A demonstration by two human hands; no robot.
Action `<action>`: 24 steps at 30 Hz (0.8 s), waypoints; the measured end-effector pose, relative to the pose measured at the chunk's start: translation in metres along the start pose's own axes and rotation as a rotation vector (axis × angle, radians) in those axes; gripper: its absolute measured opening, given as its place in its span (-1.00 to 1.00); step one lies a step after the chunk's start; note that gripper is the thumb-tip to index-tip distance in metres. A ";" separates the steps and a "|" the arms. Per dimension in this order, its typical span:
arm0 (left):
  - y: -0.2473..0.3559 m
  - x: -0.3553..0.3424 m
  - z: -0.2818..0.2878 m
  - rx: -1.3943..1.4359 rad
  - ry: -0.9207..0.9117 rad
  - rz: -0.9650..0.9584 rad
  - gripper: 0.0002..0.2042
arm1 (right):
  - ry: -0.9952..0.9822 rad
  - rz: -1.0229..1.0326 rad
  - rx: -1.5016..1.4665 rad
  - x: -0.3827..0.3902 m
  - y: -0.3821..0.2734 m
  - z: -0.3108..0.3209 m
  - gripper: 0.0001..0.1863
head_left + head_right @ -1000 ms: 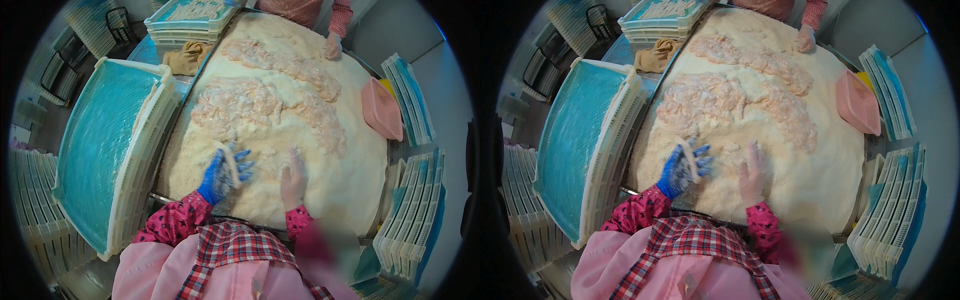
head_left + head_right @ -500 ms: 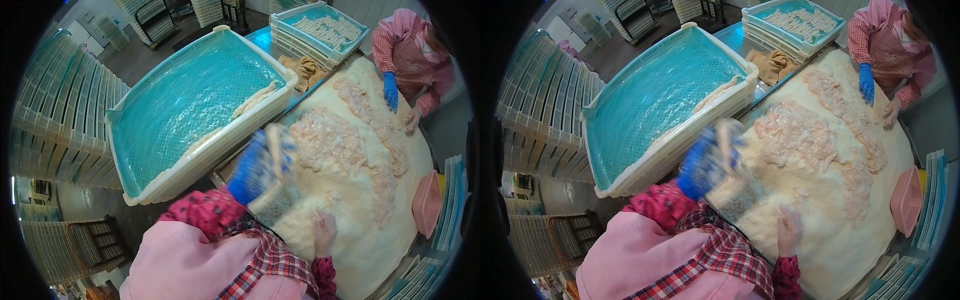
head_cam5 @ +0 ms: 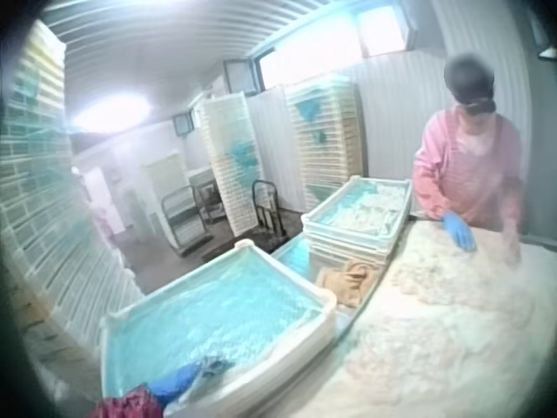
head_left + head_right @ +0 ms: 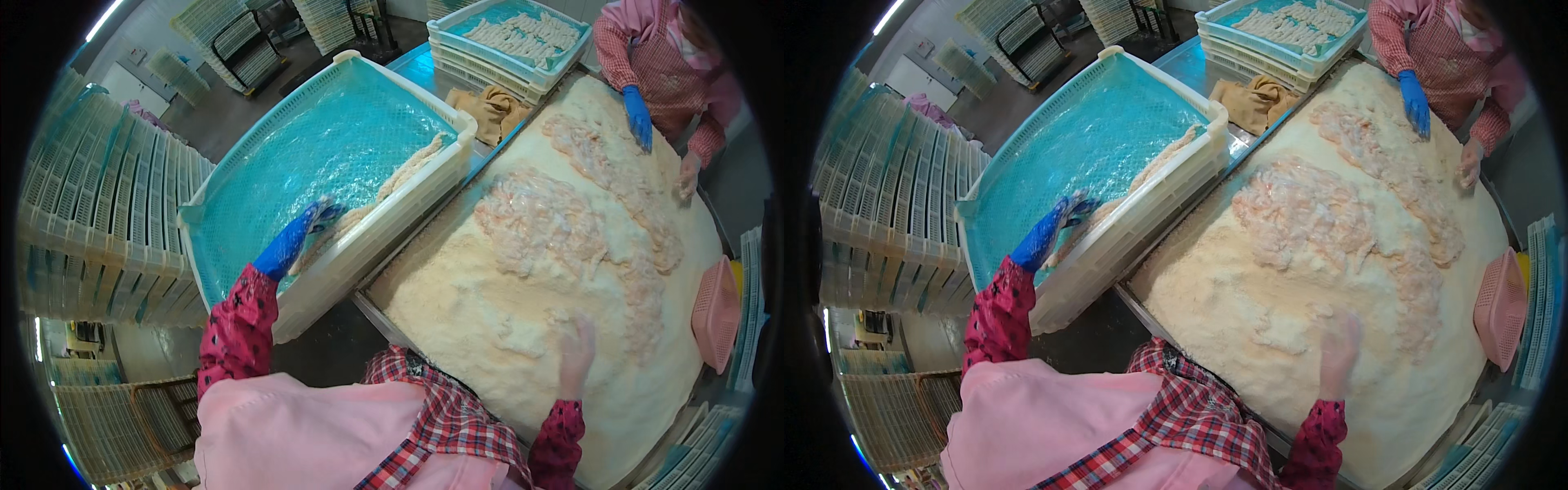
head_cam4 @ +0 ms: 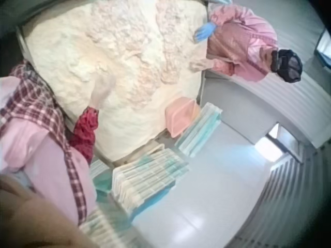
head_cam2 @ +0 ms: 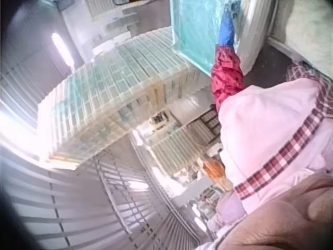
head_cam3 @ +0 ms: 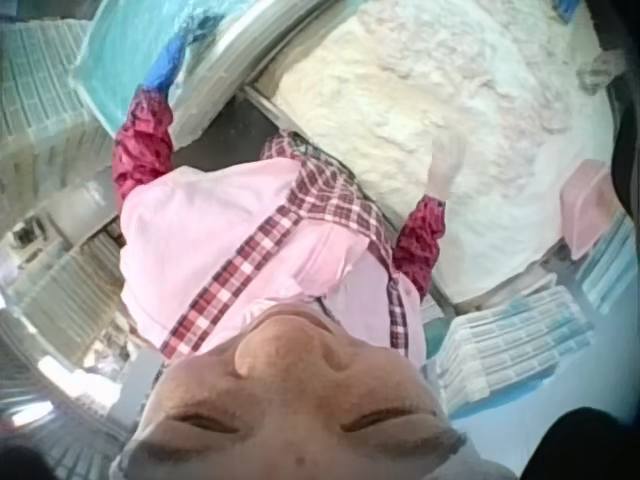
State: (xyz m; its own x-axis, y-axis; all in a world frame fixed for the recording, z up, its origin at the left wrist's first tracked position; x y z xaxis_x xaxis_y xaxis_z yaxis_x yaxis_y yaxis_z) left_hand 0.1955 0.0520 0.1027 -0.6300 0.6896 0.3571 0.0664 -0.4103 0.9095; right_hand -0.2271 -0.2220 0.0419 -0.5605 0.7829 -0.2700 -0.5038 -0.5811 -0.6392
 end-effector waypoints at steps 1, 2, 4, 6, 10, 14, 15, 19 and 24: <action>-0.003 -0.005 0.000 0.027 -0.116 -0.132 -0.40 | -0.096 0.007 -0.005 0.000 -0.006 -0.012 -0.58; 0.001 -0.006 0.000 -0.043 -0.149 -0.120 -0.40 | -0.178 0.011 -0.008 -0.001 -0.011 -0.028 -0.58; 0.010 -0.004 -0.001 -0.185 -0.212 -0.092 -0.39 | -0.237 0.023 0.001 -0.001 -0.009 -0.038 -0.57; 0.001 0.012 0.022 -0.151 -0.187 -0.044 -0.46 | -0.199 0.027 0.023 0.007 0.013 -0.028 -0.57; -0.014 0.055 0.054 -0.136 -0.072 0.012 -0.50 | 0.019 -0.431 -0.305 0.026 0.067 -0.004 -0.61; 0.002 0.046 0.033 -0.175 0.099 -0.260 -0.61 | 0.265 -0.249 -0.134 -0.001 0.024 0.026 -0.65; 0.023 0.042 0.008 -0.113 0.050 -0.329 -0.62 | 0.099 -0.105 -0.024 -0.005 0.019 0.023 -0.67; 0.046 0.041 -0.094 -0.062 -0.194 -0.405 -0.63 | -0.021 -0.291 -0.119 0.002 0.030 0.035 -0.72; 0.006 0.032 -0.268 -0.511 -0.600 -0.971 -0.56 | -0.023 -0.045 0.032 0.014 0.028 0.031 -0.70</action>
State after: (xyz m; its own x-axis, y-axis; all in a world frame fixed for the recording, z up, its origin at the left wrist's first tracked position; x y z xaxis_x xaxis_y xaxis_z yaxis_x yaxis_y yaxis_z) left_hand -0.0318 -0.0884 0.0622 0.2103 0.9448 -0.2512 -0.6202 0.3276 0.7128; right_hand -0.2697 -0.2341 0.0422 -0.5519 0.8031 -0.2248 -0.5493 -0.5529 -0.6265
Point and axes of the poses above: each hand's wrist, its own x-axis away from the middle knuckle, its own z-axis out of the back of the hand, y = z × x, the point moved 6 cm from there along -x, towards the middle knuckle, and after that the axes turned 3 degrees about -z, right-handed, at the moved point
